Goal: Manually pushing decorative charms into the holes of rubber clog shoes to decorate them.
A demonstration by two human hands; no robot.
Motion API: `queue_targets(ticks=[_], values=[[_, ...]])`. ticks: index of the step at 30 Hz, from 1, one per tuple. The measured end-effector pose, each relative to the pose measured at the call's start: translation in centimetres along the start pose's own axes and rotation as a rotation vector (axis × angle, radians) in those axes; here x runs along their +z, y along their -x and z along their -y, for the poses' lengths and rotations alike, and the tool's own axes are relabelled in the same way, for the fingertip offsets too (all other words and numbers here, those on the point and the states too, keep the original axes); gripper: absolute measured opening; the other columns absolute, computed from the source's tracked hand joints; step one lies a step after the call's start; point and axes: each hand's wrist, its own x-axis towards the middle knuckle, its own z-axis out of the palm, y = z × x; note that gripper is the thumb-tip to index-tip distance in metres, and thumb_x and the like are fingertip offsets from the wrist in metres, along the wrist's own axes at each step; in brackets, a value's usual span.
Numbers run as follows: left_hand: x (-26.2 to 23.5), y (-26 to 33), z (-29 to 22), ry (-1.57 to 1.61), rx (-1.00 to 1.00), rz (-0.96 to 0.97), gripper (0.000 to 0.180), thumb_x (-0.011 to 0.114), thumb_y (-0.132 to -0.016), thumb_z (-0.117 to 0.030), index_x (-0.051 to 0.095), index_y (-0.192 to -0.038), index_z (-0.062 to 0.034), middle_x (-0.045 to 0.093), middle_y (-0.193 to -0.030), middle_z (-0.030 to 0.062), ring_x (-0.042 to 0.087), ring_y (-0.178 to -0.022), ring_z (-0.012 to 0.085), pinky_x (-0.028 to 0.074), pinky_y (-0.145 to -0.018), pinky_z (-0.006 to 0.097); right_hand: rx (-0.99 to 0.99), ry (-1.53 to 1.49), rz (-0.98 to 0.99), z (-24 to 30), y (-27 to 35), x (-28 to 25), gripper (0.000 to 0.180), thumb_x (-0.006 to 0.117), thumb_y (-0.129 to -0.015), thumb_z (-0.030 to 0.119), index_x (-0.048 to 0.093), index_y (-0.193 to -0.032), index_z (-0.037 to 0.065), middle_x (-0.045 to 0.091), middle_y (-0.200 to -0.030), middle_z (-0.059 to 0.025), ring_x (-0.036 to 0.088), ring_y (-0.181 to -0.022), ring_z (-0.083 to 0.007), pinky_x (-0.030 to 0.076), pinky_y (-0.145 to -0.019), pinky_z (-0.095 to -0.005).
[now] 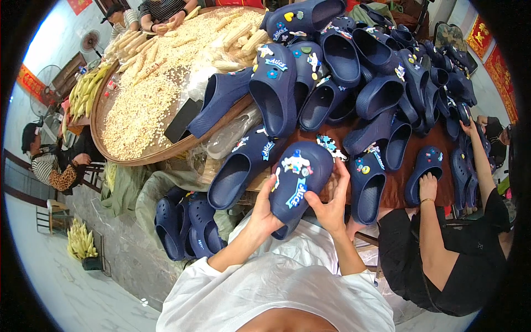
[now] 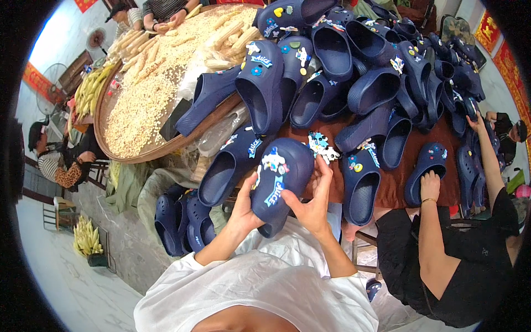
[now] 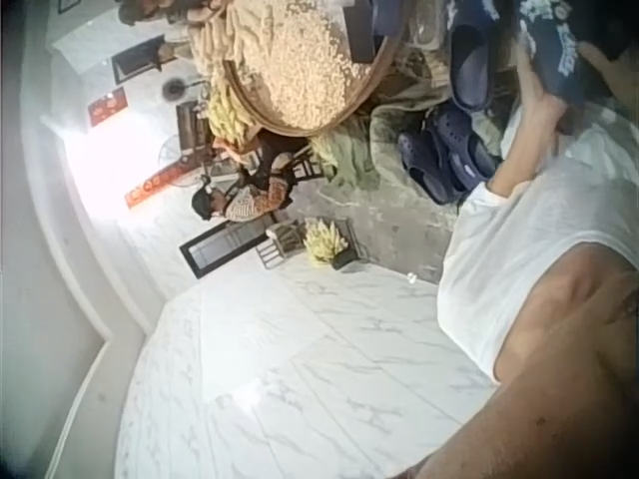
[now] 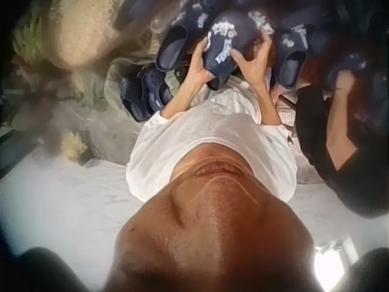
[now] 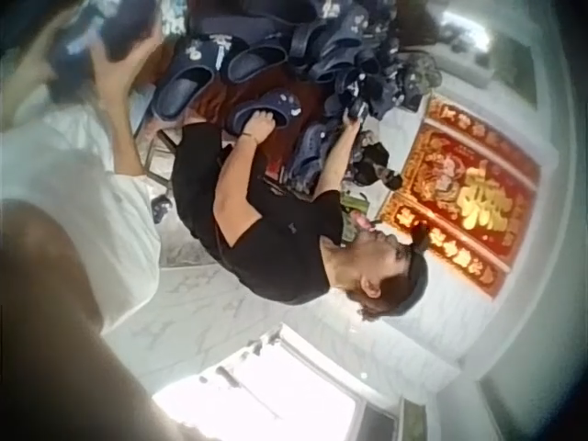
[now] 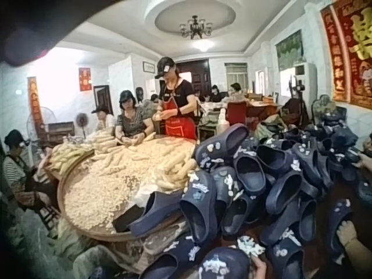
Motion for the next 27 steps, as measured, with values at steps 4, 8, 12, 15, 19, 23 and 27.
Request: queue_targets(ticks=[4,8,12,15,19,23,27], values=[[2.9,-0.1,-1.3,0.094,-0.029,0.134,0.055,0.054,-0.092,-0.044,0.049,-0.131,-0.0052,0.054,-0.131,0.0183,0.054,-0.118,0.0327,0.039,-0.105,0.051,0.099,-0.04,0.043,-0.9,1.7,-0.8,0.093,0.078,-0.075,0.026,0.02,-0.142,-0.002,0.037,-0.134,-0.0166,0.046,-0.117,-0.026,0.043,-0.092,-0.0373],[6.0,-0.3,-2.0,0.106,-0.036,0.253,0.056,0.06,-0.089,-0.04,0.049,-0.13,-0.0029,0.053,-0.131,0.0187,0.052,-0.119,0.0328,0.037,-0.106,0.049,0.132,0.036,0.3,-1.8,3.4,-0.3,0.096,0.079,-0.074,0.021,0.016,-0.144,0.001,0.041,-0.133,-0.018,0.048,-0.119,-0.0261,0.043,-0.094,-0.038],[8.8,-0.3,-0.9,0.074,0.118,0.091,0.041,0.058,-0.087,-0.018,0.05,-0.123,-0.0005,0.053,-0.127,0.0162,0.05,-0.119,0.0304,0.035,-0.107,0.044,0.335,-0.072,0.405,-2.2,3.4,0.8,0.081,0.072,-0.08,0.01,0.019,-0.14,0.001,0.041,-0.134,-0.0172,0.047,-0.123,-0.0253,0.041,-0.1,-0.0391],[7.7,-1.2,0.2,-0.244,0.248,0.086,0.04,0.057,-0.087,-0.012,0.049,-0.124,0.0002,0.053,-0.127,0.0142,0.051,-0.116,0.0264,0.037,-0.106,0.039,0.253,-0.233,0.272,-2.2,2.3,2.5,0.072,0.065,-0.083,0.002,0.021,-0.139,0.001,0.038,-0.136,-0.0162,0.045,-0.124,-0.0246,0.04,-0.102,-0.0384],[9.8,-0.8,-0.1,-0.732,0.397,0.179,0.039,0.06,-0.089,-0.009,0.046,-0.124,-0.0004,0.057,-0.117,0.008,0.053,-0.107,0.0146,0.039,-0.098,0.029,0.23,-0.261,0.206,-2.0,0.2,3.1,0.065,0.059,-0.085,-0.005,0.022,-0.137,0.002,0.039,-0.134,-0.0147,0.042,-0.126,-0.0243,0.037,-0.104,-0.0364],[12.4,-0.3,-1.1,-1.039,0.545,0.244,0.048,0.066,-0.087,-0.013,0.043,-0.126,0.0028,0.059,-0.113,0.0106,0.055,-0.105,0.0145,0.043,-0.093,0.031,0.196,-0.331,0.243,-0.6,-2.3,4.5,0.06,0.06,-0.088,0.0,0.024,-0.136,0.002,0.042,-0.13,-0.0143,0.046,-0.122,-0.0231,0.04,-0.1,-0.0331],[15.5,-0.6,-3.5,-1.164,0.59,0.238,0.042,0.065,-0.087,-0.008,0.046,-0.123,0.002,0.061,-0.112,0.0082,0.057,-0.105,0.0131,0.042,-0.095,0.027,0.219,-0.292,0.386,-0.5,-3.8,4.1,0.051,0.062,-0.089,0.005,0.035,-0.132,0.0,0.047,-0.124,-0.0122,0.052,-0.114,-0.0211,0.045,-0.093,-0.0317]])
